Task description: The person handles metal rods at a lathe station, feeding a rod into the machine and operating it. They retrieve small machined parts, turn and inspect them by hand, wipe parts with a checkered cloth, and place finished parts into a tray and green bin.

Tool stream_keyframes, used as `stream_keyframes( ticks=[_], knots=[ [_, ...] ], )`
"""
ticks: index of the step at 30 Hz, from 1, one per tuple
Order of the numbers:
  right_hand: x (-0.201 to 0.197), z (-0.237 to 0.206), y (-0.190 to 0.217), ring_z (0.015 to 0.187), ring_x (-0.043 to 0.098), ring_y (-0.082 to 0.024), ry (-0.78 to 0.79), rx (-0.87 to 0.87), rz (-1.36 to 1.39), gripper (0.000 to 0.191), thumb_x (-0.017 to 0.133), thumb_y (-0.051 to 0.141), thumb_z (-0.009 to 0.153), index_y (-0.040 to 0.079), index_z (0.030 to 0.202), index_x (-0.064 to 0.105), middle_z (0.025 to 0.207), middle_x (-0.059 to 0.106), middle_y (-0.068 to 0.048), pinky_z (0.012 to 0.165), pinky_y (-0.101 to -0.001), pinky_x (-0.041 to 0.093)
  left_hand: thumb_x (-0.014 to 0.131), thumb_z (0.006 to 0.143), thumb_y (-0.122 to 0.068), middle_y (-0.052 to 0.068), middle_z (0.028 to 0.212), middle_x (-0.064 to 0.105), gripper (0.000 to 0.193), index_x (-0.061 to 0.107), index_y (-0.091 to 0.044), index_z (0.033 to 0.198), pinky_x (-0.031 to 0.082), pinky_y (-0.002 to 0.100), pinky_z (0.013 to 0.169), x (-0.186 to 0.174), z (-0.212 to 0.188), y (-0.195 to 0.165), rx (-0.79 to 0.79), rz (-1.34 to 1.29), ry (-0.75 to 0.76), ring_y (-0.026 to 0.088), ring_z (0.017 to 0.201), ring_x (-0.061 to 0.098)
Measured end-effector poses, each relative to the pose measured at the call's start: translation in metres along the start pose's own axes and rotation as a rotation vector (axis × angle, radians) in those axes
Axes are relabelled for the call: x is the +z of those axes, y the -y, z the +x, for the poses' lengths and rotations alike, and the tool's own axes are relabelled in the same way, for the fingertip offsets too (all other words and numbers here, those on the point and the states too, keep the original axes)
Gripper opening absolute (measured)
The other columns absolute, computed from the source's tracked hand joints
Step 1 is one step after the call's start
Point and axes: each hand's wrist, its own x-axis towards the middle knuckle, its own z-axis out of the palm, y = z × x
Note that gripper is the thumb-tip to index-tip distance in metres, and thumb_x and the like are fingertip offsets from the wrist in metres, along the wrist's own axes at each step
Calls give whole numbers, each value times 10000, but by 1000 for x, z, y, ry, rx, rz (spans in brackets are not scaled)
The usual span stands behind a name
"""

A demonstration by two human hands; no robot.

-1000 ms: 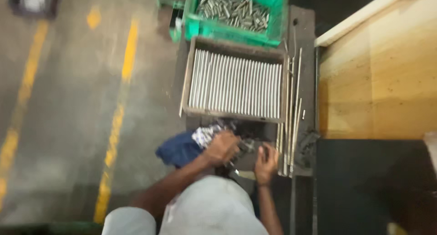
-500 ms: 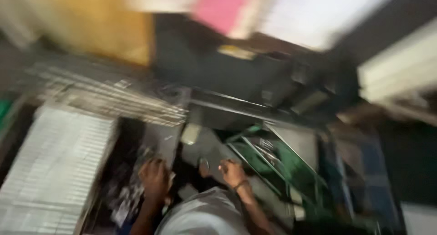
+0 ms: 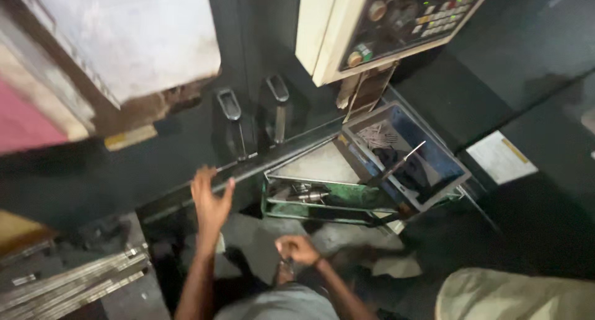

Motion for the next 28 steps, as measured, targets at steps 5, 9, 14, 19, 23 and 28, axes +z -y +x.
stream_keyframes(
  ticks=[5, 9, 14, 19, 23, 28],
  knots=[
    [-48, 103, 80, 882, 663, -160, -553, 102, -504, 339, 805, 170, 884, 65, 1195, 720, 1021, 712, -60, 800, -291, 562, 909, 783, -350, 225, 1418, 546, 810, 511, 4, 1392, 368, 440, 1130, 66, 83, -4, -213, -491, 50, 329, 1355, 487],
    [-81, 214, 187, 1274, 585, -277, -756, -372, -510, 718, 780, 259, 915, -59, 1484, 478, 1382, 558, -229, 1072, -392, 498, 906, 775, -369, 180, 1037, 708, 622, 612, 56, 1121, 531, 381, 838, 109, 117, 1, -324, -400, 130, 229, 949, 660],
    [-74, 318, 227, 903, 678, -226, -1065, -428, -427, 447, 881, 250, 853, -10, 1111, 624, 990, 723, -137, 839, -380, 559, 844, 1022, -414, 119, 619, 596, 565, 647, 65, 795, 447, 374, 596, 140, 131, 28, -472, -340, 157, 134, 674, 496],
    [-78, 356, 210, 817, 686, -234, -1330, -557, -564, 364, 882, 160, 783, -39, 1014, 683, 910, 731, -131, 796, -396, 546, 883, 808, -343, 8, 605, 593, 443, 537, -70, 767, 436, 286, 474, 127, 162, 48, -467, -710, 466, 86, 515, 547],
    [-80, 361, 197, 815, 697, -267, -1304, -615, -569, 372, 904, 165, 809, -60, 1012, 689, 917, 731, -131, 772, -397, 549, 907, 807, -264, -22, 580, 479, 481, 453, -120, 737, 343, 273, 441, 104, 172, 60, -434, -1080, 901, 87, 461, 434],
    [-106, 334, 190, 563, 502, -302, -780, -121, -45, 424, 920, 196, 912, -88, 978, 612, 684, 567, -161, 566, -439, 403, 905, 814, -257, -30, 595, 496, 407, 526, -107, 792, 366, 286, 501, 100, 174, 81, -349, -1139, 1070, 94, 506, 466]
  ],
)
